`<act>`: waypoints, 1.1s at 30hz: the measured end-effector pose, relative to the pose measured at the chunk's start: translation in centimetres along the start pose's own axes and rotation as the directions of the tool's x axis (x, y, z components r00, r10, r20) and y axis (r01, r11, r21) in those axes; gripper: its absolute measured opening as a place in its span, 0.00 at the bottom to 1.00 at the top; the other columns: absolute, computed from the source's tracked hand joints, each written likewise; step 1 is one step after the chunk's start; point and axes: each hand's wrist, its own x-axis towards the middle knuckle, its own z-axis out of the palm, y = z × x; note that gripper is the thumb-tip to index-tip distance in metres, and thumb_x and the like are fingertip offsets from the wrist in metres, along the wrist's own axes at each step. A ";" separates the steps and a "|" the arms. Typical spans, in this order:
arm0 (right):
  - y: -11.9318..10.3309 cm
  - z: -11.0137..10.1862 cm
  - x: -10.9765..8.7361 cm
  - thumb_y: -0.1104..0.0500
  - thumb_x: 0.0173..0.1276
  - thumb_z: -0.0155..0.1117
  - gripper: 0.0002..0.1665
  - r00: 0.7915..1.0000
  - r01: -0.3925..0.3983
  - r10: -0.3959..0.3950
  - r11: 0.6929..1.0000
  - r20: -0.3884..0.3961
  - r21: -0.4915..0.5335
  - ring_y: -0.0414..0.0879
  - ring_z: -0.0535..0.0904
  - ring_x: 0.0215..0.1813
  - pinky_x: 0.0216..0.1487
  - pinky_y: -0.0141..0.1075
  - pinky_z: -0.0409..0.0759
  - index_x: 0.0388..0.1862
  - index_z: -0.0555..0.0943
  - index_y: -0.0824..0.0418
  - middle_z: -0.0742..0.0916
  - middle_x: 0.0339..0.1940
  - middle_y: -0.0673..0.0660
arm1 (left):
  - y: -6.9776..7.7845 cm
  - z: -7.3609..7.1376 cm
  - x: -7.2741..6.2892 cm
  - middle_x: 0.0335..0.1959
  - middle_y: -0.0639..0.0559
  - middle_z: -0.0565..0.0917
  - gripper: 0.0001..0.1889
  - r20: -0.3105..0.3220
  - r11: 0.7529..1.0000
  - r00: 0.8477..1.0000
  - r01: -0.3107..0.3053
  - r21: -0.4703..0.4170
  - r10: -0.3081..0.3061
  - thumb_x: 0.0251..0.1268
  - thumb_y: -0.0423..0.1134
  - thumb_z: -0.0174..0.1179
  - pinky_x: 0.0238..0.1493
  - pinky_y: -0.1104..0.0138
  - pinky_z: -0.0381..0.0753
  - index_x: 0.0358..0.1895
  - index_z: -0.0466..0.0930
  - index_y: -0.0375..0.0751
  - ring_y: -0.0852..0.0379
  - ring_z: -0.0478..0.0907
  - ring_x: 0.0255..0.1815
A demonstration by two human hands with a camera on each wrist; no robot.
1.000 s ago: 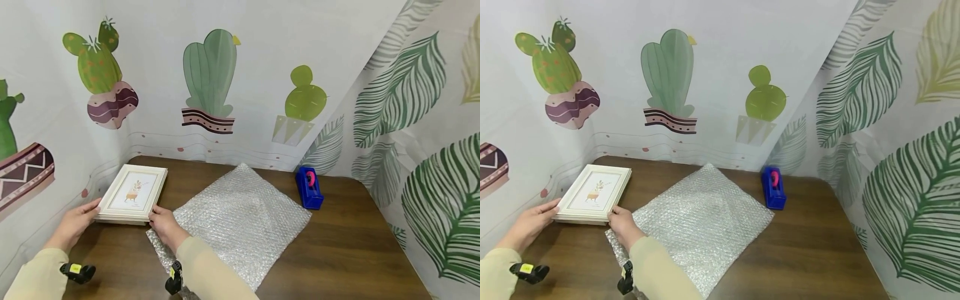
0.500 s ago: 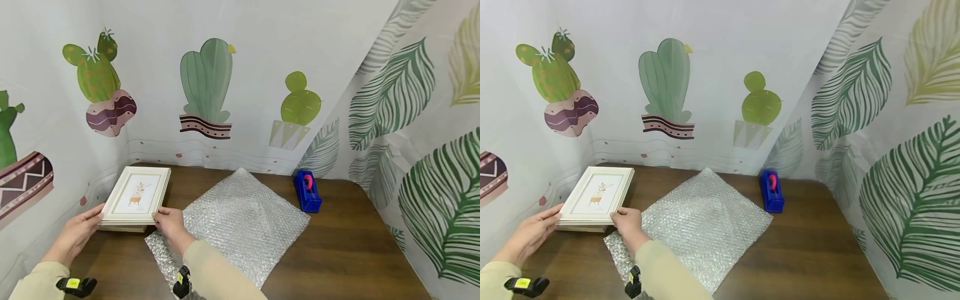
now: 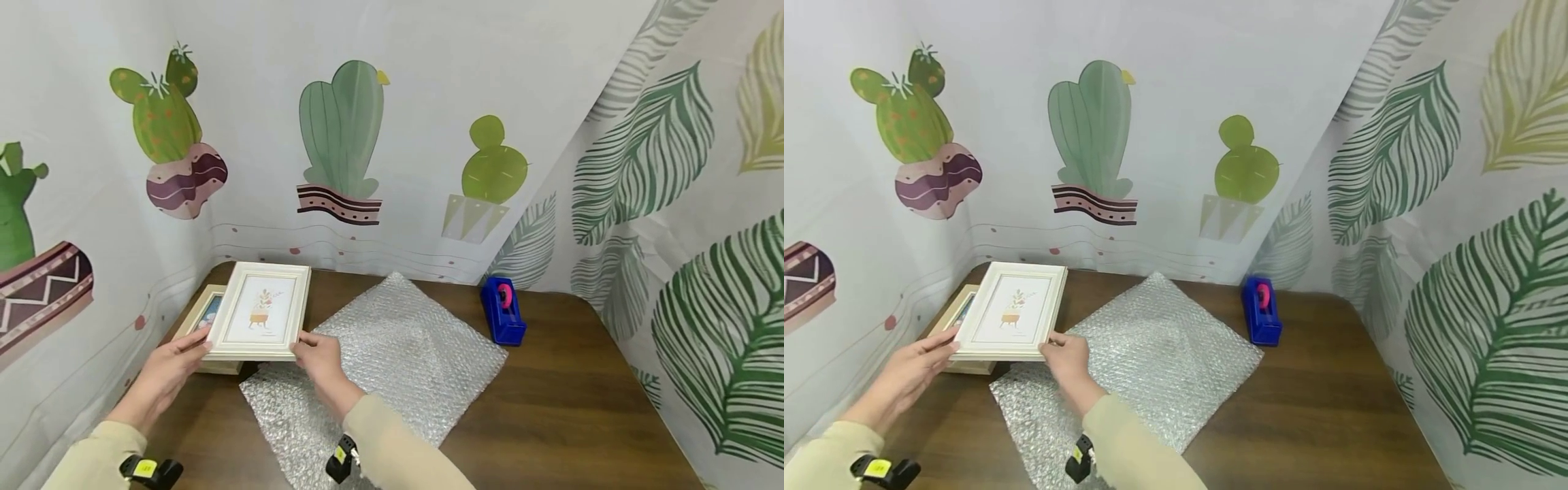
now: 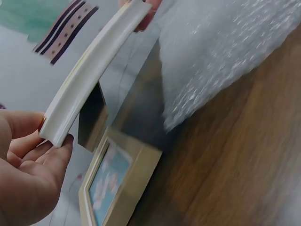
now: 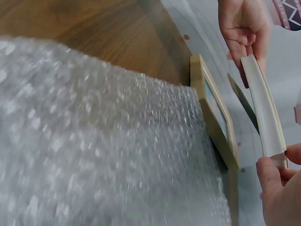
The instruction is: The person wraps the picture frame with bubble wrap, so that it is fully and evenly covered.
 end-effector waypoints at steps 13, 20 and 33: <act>0.2 -6.9 -1.5 0.65 0.67 0.67 0.22 1.000 -0.010 0.011 0.997 0.004 -0.078 0.51 0.91 0.45 0.47 0.38 0.90 0.59 0.83 0.71 0.88 0.57 0.69 | 1.0 6.5 -0.4 0.80 0.35 0.53 0.31 0.022 0.999 0.999 -0.026 -0.038 0.027 0.78 0.35 0.54 0.48 0.86 0.75 0.77 0.53 0.31 0.88 0.74 0.46; 1.1 -10.5 -3.3 0.62 0.69 0.67 0.25 0.999 -0.032 0.033 0.992 0.003 -0.123 0.44 0.89 0.44 0.49 0.35 0.90 0.63 0.80 0.68 0.89 0.54 0.68 | 1.2 10.1 -1.1 0.76 0.35 0.64 0.31 0.008 0.999 1.000 -0.019 -0.043 0.019 0.75 0.36 0.59 0.49 0.84 0.76 0.75 0.60 0.32 0.85 0.77 0.45; 2.6 -15.0 -5.8 0.63 0.70 0.66 0.27 0.999 -0.040 0.034 0.985 -0.042 -0.165 0.39 0.87 0.37 0.45 0.33 0.89 0.64 0.77 0.76 0.84 0.62 0.74 | 0.3 15.6 -1.9 0.76 0.37 0.68 0.27 0.007 0.997 1.000 -0.022 -0.077 0.023 0.73 0.32 0.59 0.50 0.85 0.74 0.72 0.68 0.30 0.61 0.78 0.66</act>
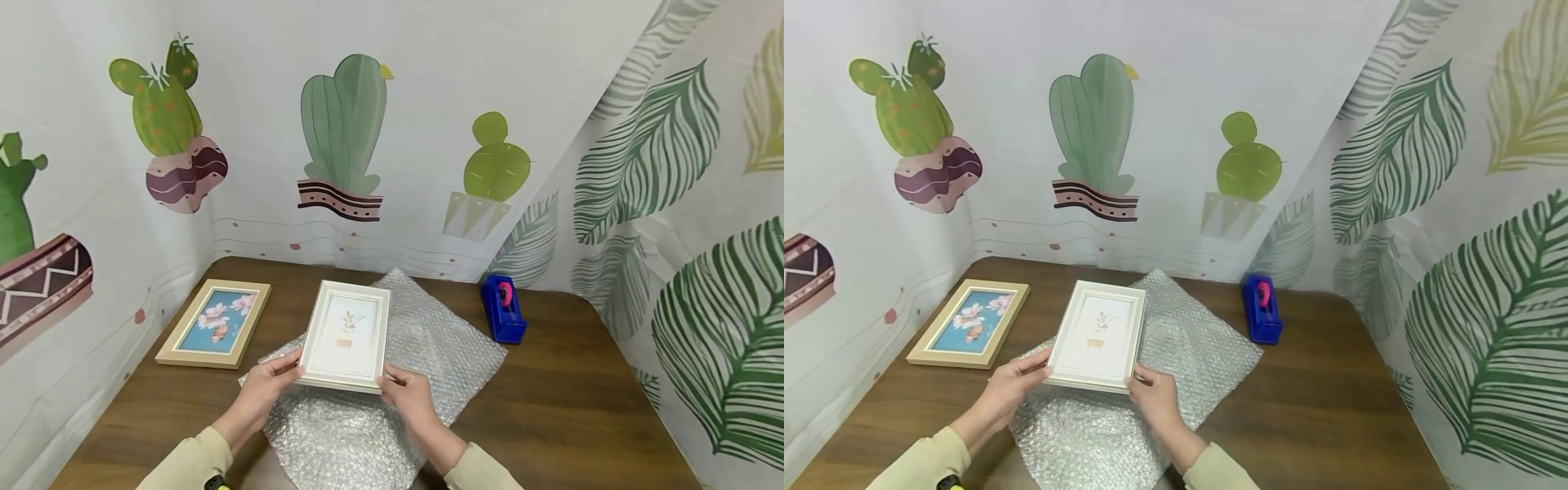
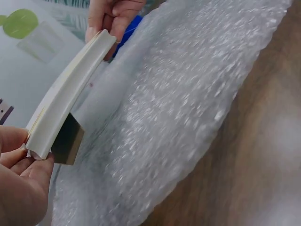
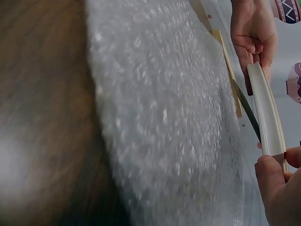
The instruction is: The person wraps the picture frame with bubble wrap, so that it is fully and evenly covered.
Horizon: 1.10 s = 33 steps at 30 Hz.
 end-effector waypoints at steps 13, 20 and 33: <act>1.1 -3.1 -1.0 0.63 0.70 0.66 0.27 0.999 -0.033 0.031 0.999 -0.042 -0.039 0.39 0.87 0.37 0.41 0.30 0.88 0.64 0.76 0.77 0.86 0.57 0.75 | -0.8 3.5 -0.3 0.72 0.35 0.72 0.24 0.006 1.000 1.000 -0.017 -0.026 0.017 0.70 0.30 0.61 0.63 0.67 0.82 0.68 0.72 0.27 0.37 0.72 0.74; 1.7 -4.2 -1.5 0.65 0.69 0.65 0.27 0.997 -0.058 0.058 0.998 -0.045 0.002 0.35 0.85 0.39 0.42 0.27 0.87 0.63 0.74 0.79 0.80 0.66 0.75 | -1.3 4.8 -0.7 0.71 0.36 0.73 0.25 0.002 1.000 1.000 -0.003 -0.015 0.003 0.68 0.30 0.62 0.67 0.59 0.80 0.67 0.74 0.28 0.36 0.72 0.74; 2.8 -4.8 -1.4 0.67 0.68 0.66 0.27 0.996 -0.053 0.053 0.999 -0.075 0.010 0.33 0.84 0.39 0.39 0.26 0.86 0.62 0.75 0.80 0.81 0.64 0.74 | -1.7 5.7 -0.5 0.71 0.35 0.74 0.25 0.033 0.999 0.999 -0.039 -0.015 0.039 0.67 0.30 0.62 0.69 0.57 0.78 0.66 0.74 0.25 0.36 0.72 0.73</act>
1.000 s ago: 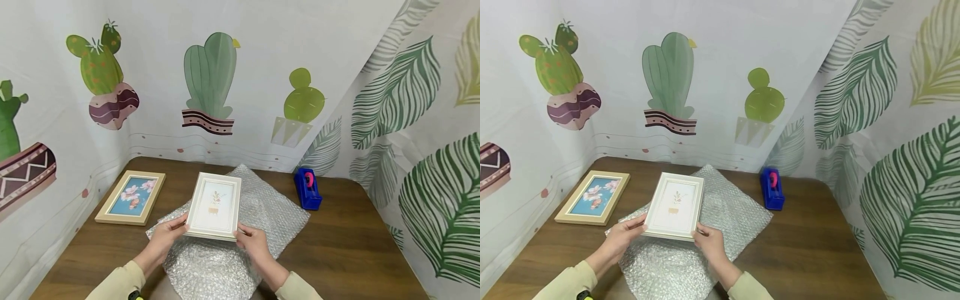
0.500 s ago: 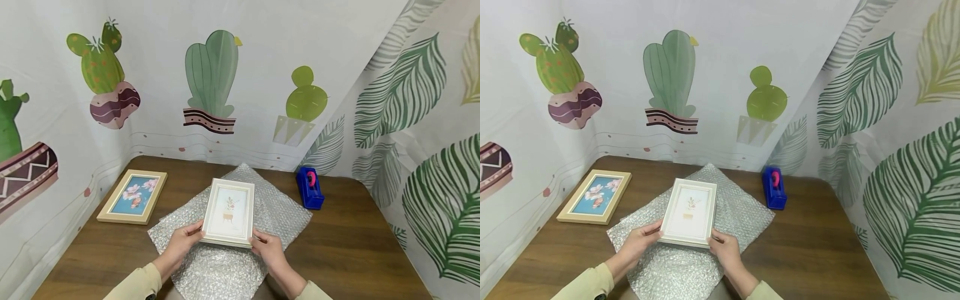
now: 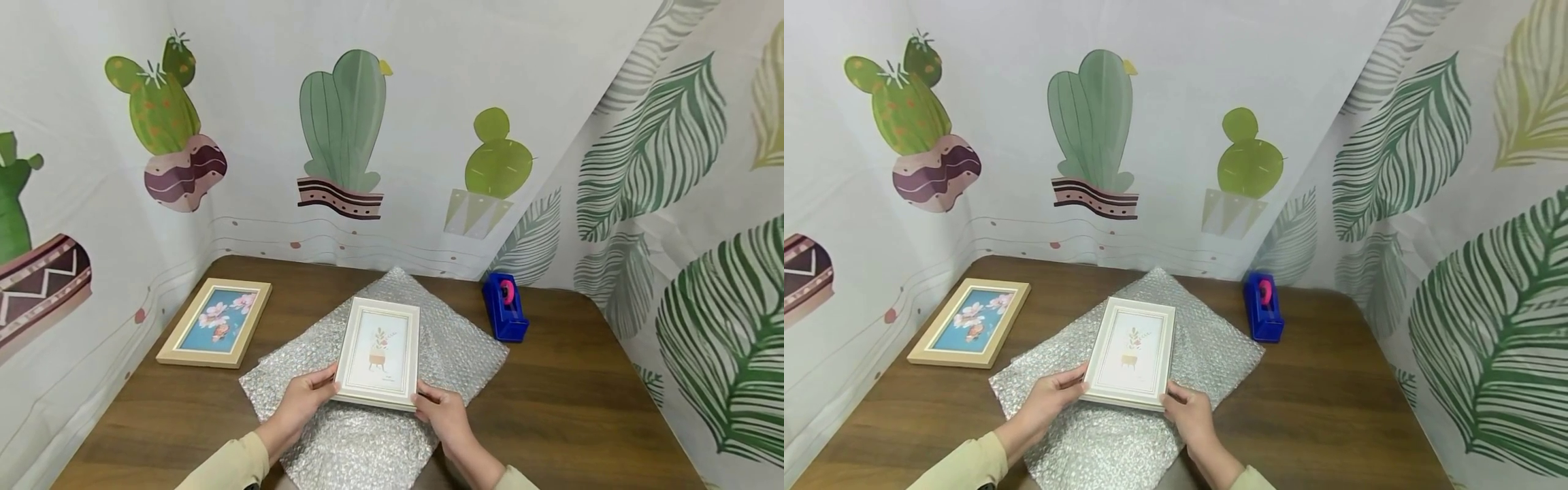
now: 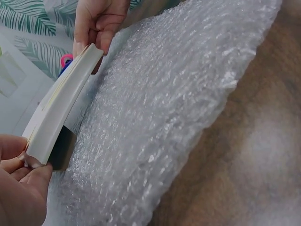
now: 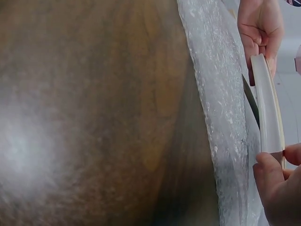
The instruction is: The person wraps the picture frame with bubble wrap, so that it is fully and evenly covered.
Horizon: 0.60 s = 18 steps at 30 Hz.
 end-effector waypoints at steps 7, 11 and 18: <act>0.3 0.1 0.2 0.67 0.69 0.65 0.26 1.000 -0.004 0.004 1.000 0.018 -0.016 0.45 0.87 0.49 0.41 0.29 0.88 0.62 0.76 0.80 0.80 0.65 0.73 | -0.3 0.0 0.4 0.72 0.35 0.74 0.25 0.011 0.999 1.000 0.022 0.023 -0.023 0.68 0.30 0.61 0.72 0.51 0.75 0.67 0.74 0.26 0.36 0.71 0.74; 0.3 0.1 0.2 0.67 0.67 0.66 0.25 1.000 0.025 -0.024 0.998 0.009 -0.051 0.58 0.86 0.59 0.48 0.32 0.88 0.60 0.77 0.79 0.80 0.64 0.73 | -0.4 0.1 0.5 0.72 0.34 0.72 0.25 0.015 0.999 1.000 0.021 0.038 -0.022 0.68 0.29 0.61 0.72 0.50 0.73 0.67 0.73 0.25 0.35 0.70 0.75; 0.1 -0.1 0.2 0.65 0.66 0.69 0.23 0.998 0.050 -0.053 0.989 -0.024 -0.138 0.66 0.78 0.69 0.61 0.44 0.85 0.58 0.80 0.76 0.83 0.61 0.72 | -0.1 0.3 0.5 0.70 0.33 0.74 0.25 0.001 0.996 1.000 0.004 0.092 -0.004 0.67 0.30 0.63 0.71 0.49 0.75 0.66 0.74 0.26 0.33 0.72 0.73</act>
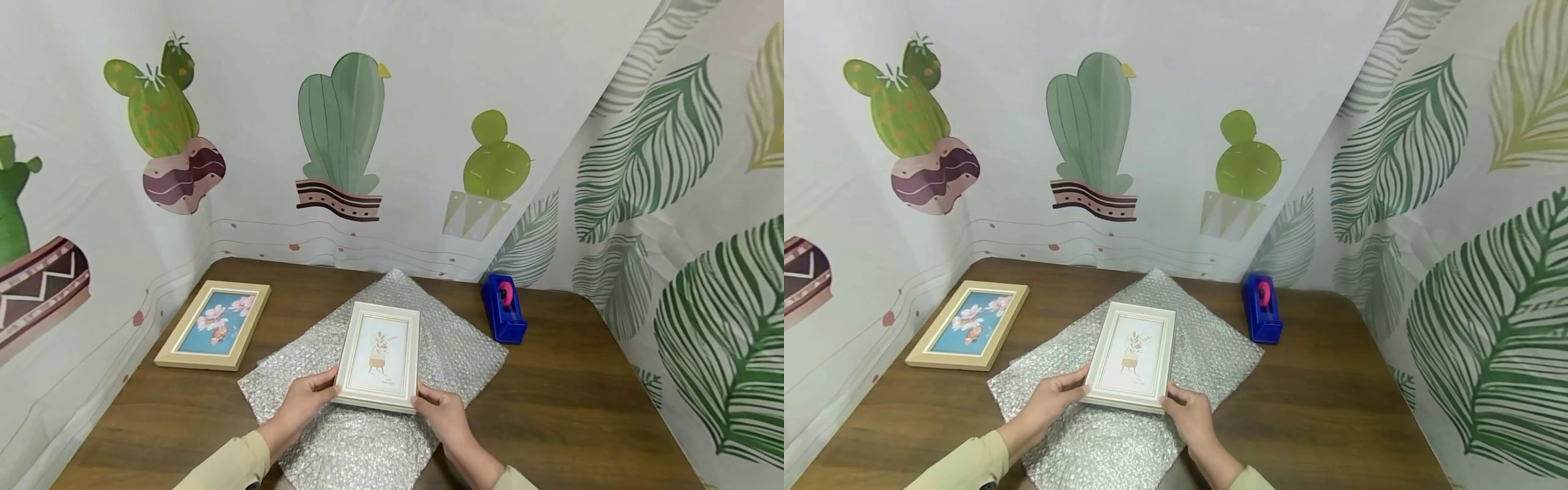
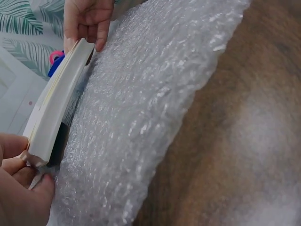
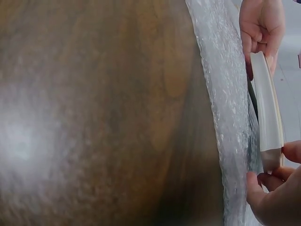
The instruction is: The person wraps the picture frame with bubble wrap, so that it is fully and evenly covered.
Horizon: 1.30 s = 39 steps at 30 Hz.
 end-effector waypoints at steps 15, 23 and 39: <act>0.1 -1.0 0.4 0.65 0.67 0.68 0.23 1.000 -0.026 0.026 0.999 0.000 -0.047 0.62 0.80 0.66 0.48 0.25 0.84 0.59 0.80 0.77 0.84 0.60 0.72 | 0.4 0.4 0.3 0.70 0.32 0.75 0.25 0.039 0.995 0.999 0.009 0.096 -0.012 0.68 0.33 0.64 0.67 0.49 0.80 0.67 0.76 0.31 0.34 0.76 0.70; -0.1 -1.0 0.8 0.65 0.68 0.67 0.24 0.999 -0.042 0.043 0.998 0.012 -0.036 0.56 0.82 0.62 0.42 0.27 0.84 0.60 0.78 0.77 0.83 0.61 0.72 | 0.5 0.3 0.5 0.71 0.32 0.73 0.25 0.054 0.991 0.998 0.016 0.135 -0.023 0.70 0.33 0.63 0.71 0.45 0.74 0.69 0.74 0.32 0.30 0.69 0.74; 0.5 -1.3 1.1 0.64 0.66 0.70 0.24 0.997 0.065 -0.056 0.980 0.054 -0.185 0.69 0.75 0.71 0.71 0.56 0.75 0.57 0.81 0.77 0.82 0.64 0.72 | 0.5 0.3 0.9 0.71 0.33 0.75 0.26 0.079 0.981 0.997 0.012 0.194 -0.027 0.68 0.33 0.64 0.69 0.46 0.77 0.68 0.75 0.33 0.31 0.70 0.73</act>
